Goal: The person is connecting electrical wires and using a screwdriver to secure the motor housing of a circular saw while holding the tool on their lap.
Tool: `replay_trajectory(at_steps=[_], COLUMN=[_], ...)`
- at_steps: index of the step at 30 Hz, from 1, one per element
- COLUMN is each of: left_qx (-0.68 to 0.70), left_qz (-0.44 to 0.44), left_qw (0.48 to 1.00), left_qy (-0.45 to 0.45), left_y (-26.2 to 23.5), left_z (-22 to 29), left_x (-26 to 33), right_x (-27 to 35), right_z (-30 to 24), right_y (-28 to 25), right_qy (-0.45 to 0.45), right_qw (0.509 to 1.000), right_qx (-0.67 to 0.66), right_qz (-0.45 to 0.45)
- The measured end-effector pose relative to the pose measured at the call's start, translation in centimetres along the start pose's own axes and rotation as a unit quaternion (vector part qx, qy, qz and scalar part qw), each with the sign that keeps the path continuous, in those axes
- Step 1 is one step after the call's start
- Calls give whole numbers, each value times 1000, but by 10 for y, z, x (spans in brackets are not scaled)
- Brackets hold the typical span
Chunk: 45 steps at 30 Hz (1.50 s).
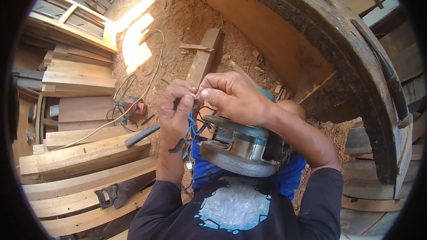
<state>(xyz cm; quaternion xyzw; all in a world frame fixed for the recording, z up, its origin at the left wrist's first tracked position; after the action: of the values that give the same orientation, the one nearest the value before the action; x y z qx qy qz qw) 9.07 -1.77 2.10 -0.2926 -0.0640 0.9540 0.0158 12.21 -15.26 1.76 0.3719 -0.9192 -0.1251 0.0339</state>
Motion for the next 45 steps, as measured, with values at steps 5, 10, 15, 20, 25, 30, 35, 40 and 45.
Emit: replay_trajectory(at_steps=[5,10,15,20,25,30,35,40,45], left_qx=[342,467,474,475,482,452,492,487,459], left_qz=[16,19,-10,-3,-87,-65,-44,5,-44], left_qw=[926,852,847,843,838,859,843,840,855], left_qy=[-160,-237,-239,-254,-242,-230,-211,-238,-239], left_y=[-3,1,13,15,15,5,6,9,31], left_z=[-31,-41,-38,-33,-32,-33,-42,-45,-37], left_x=[5,10,8,7,5,0,0,-1,-8], right_x=[14,10,-8,-22,-27,-22,-18,-16,-17], right_z=[-43,-46,-38,-7,12,17,21,-3,1], right_y=[-9,1,11,4,9,-3,0,-9,-7], right_qy=[-137,-229,-154,-121,-36,-2,13,-97,-56], right_qw=[927,891,931,951,997,998,998,976,997], right_qx=[338,382,330,283,64,63,44,194,16], right_qz=[90,87,29,21,-31,7,36,31,48])
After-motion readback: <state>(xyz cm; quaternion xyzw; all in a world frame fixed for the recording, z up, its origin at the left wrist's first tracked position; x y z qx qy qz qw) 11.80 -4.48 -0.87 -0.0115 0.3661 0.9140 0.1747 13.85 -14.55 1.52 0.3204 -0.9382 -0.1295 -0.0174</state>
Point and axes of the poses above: each hand's wrist, its own x-axis away from the middle knuckle, its own y-axis out of the palm, z = x × y, the point moved 9 cm from there along -x, towards the middle knuckle, and after that the axes turned 5 degrees about -x, right-handed, at the moved point
